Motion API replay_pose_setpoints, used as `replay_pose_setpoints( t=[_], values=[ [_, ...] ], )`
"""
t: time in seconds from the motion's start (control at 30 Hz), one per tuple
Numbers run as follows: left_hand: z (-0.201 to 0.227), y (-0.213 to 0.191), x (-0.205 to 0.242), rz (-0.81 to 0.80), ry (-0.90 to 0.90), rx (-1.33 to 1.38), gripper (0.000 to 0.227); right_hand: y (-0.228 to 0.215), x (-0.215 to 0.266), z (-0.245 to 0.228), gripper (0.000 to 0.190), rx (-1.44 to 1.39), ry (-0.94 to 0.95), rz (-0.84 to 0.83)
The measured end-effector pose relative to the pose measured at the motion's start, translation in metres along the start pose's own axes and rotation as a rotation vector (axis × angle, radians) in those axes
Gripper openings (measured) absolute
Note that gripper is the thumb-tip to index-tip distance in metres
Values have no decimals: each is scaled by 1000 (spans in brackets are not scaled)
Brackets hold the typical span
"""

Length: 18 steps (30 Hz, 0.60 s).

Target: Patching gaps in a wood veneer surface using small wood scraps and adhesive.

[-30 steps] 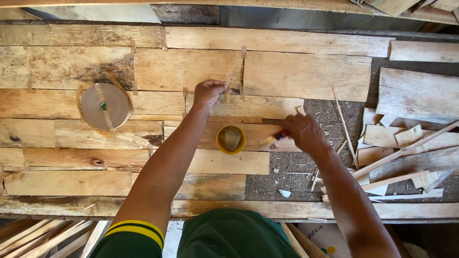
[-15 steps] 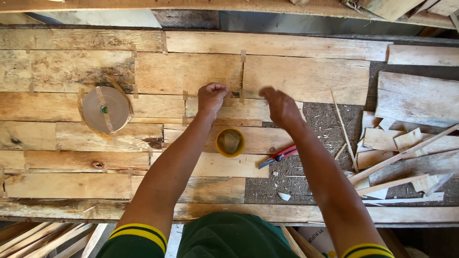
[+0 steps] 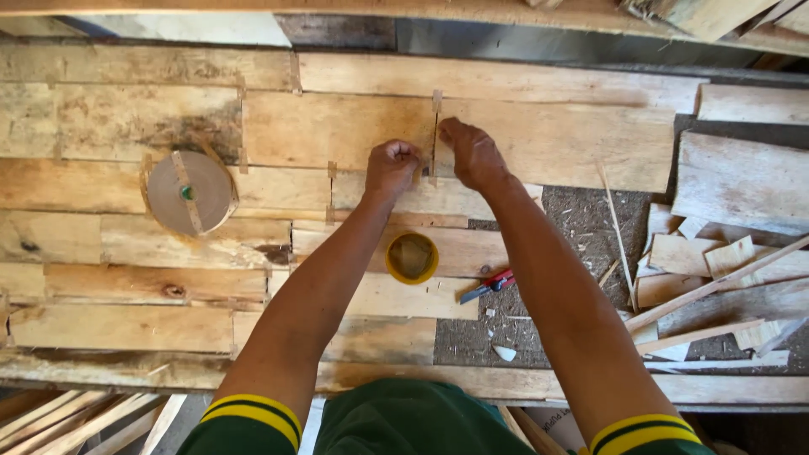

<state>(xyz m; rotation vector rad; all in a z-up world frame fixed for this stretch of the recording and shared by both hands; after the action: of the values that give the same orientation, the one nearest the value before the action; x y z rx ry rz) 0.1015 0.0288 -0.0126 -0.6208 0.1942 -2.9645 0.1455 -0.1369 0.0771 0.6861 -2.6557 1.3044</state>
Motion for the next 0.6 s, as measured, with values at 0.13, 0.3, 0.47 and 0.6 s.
replay_pose_setpoints(
  t=[0.13, 0.3, 0.47, 0.6],
  values=[
    [2, 14, -7, -45, -27, -36, 5, 2, -4, 0, 32, -90, -80, 59],
    [21, 29, -6, -102, -37, -7, 5, 16, -26, 26, 21, -226, 64, -54],
    [25, 33, -8, -124, -103, -44, 5, 11, -24, 19, 14, -210, 153, -133],
    [17, 36, -13, -108, -96, -67, 5, 11, -24, 22, 13, -229, 232, -181]
  ],
)
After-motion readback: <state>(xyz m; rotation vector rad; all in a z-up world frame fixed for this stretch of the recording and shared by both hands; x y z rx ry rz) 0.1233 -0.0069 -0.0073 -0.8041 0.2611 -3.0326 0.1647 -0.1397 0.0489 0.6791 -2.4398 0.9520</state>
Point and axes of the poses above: each hand's wrist, its own x-axis away from the middle knuckle, its own y-axis out of the palm, z = x × y, the point moved 9 cm from there along -x, towards the middle knuckle, and after that the axes turned 1 degree about -x, right-handed, at the moved point
